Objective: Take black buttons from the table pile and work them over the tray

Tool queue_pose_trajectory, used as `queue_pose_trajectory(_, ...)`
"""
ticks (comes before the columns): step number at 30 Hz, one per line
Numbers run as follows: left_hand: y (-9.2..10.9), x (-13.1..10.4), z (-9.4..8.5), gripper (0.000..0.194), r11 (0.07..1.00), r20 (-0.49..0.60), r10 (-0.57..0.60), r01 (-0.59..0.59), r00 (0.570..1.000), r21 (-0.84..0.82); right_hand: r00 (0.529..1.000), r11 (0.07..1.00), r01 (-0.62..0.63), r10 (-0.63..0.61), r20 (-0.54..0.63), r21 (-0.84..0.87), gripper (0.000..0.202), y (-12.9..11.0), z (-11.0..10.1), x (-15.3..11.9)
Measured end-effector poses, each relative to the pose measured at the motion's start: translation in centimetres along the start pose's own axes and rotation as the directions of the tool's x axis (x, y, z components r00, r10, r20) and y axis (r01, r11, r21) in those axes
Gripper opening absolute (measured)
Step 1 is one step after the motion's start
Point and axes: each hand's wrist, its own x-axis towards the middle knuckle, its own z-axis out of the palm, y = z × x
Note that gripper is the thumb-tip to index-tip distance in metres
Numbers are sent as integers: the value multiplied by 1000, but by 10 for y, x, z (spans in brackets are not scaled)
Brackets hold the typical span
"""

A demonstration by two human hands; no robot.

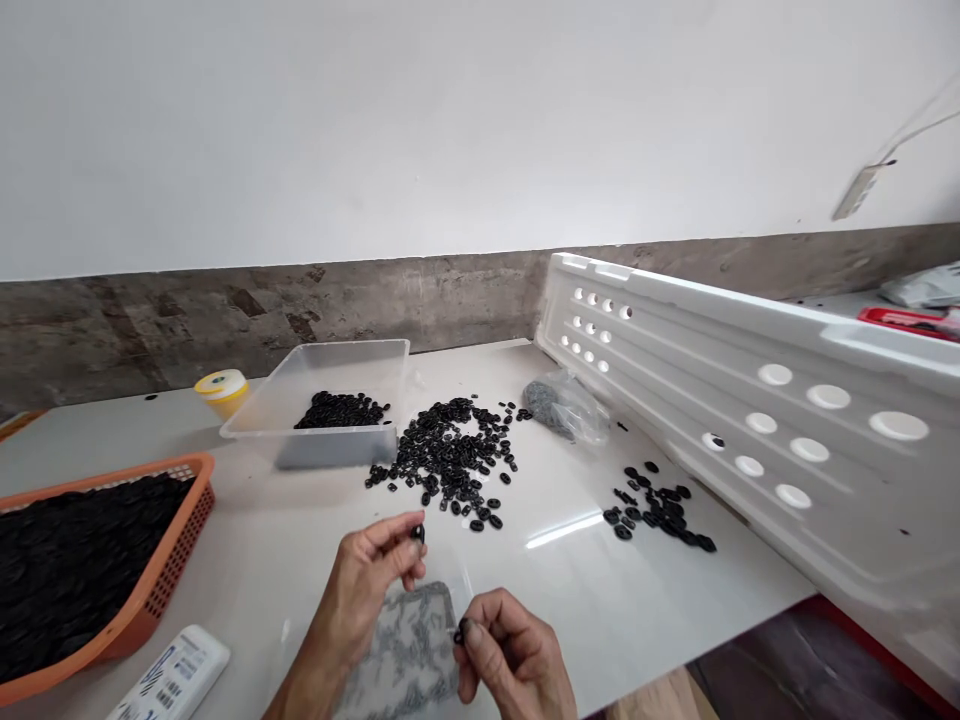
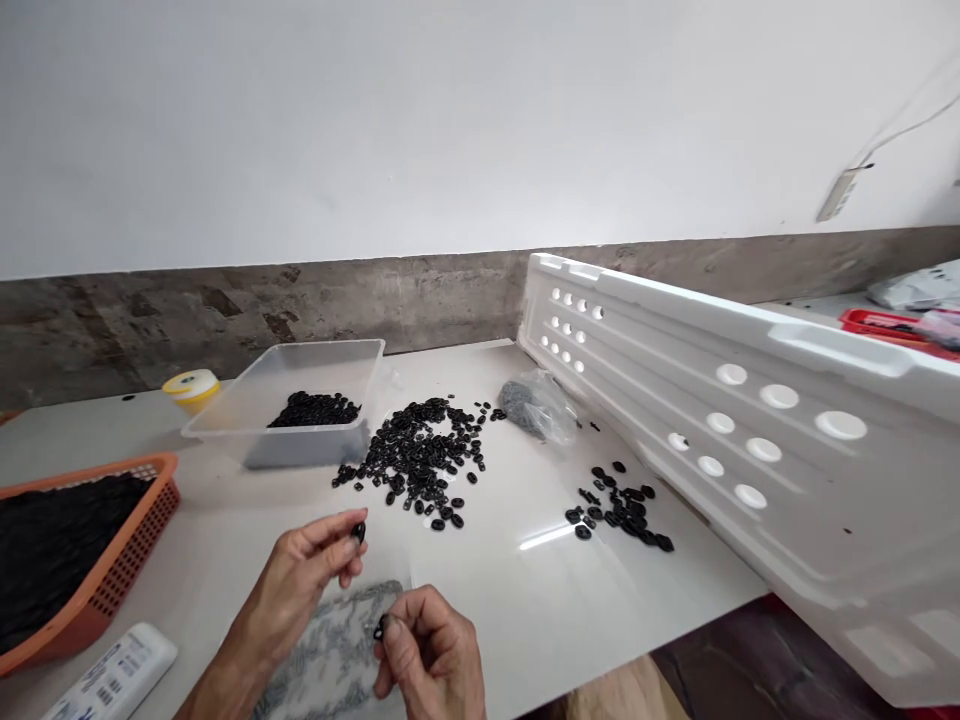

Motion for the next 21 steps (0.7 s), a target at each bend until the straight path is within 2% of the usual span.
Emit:
queue_pose_trajectory(3, -7, -46, -2, 37, 959, -69, -33, 12, 997, -282, 1000, 999, -19, 19, 13, 28, 42, -2, 9, -3)
queue_pose_trajectory(5, -14, -69, -3, 32, 920, -137, -35, -22, 990, -391, 1000, 999, -17, 16, 17, 38, 40, 1, 17, -6)
queue_pose_trajectory(9, -22, -92, -6, 23, 914, -249, 93, -182, 964, -362, 995, 995, -12, 2, 101, 99, 37, 7, 37, -10)
queue_pose_trajectory(11, -24, -96, -8, 17, 909, -289, 109, -213, 951, -357, 987, 987, -12, -14, 163, 158, 35, 9, 49, -11)
queue_pose_trajectory(14, -30, -100, -12, 20, 890, -319, -20, -129, 948, -437, 978, 989, -12, -18, 209, 145, 32, 12, 61, -11)
queue_pose_trajectory(18, -34, -106, -21, 31, 787, -232, -233, 43, 944, -616, 981, 999, -32, 37, 189, -29, 34, 16, 66, -11)
queue_pose_trajectory(21, -29, -113, -27, 33, 725, -221, -272, 49, 937, -687, 980, 991, -52, 74, 187, -122, 37, 15, 67, -12)
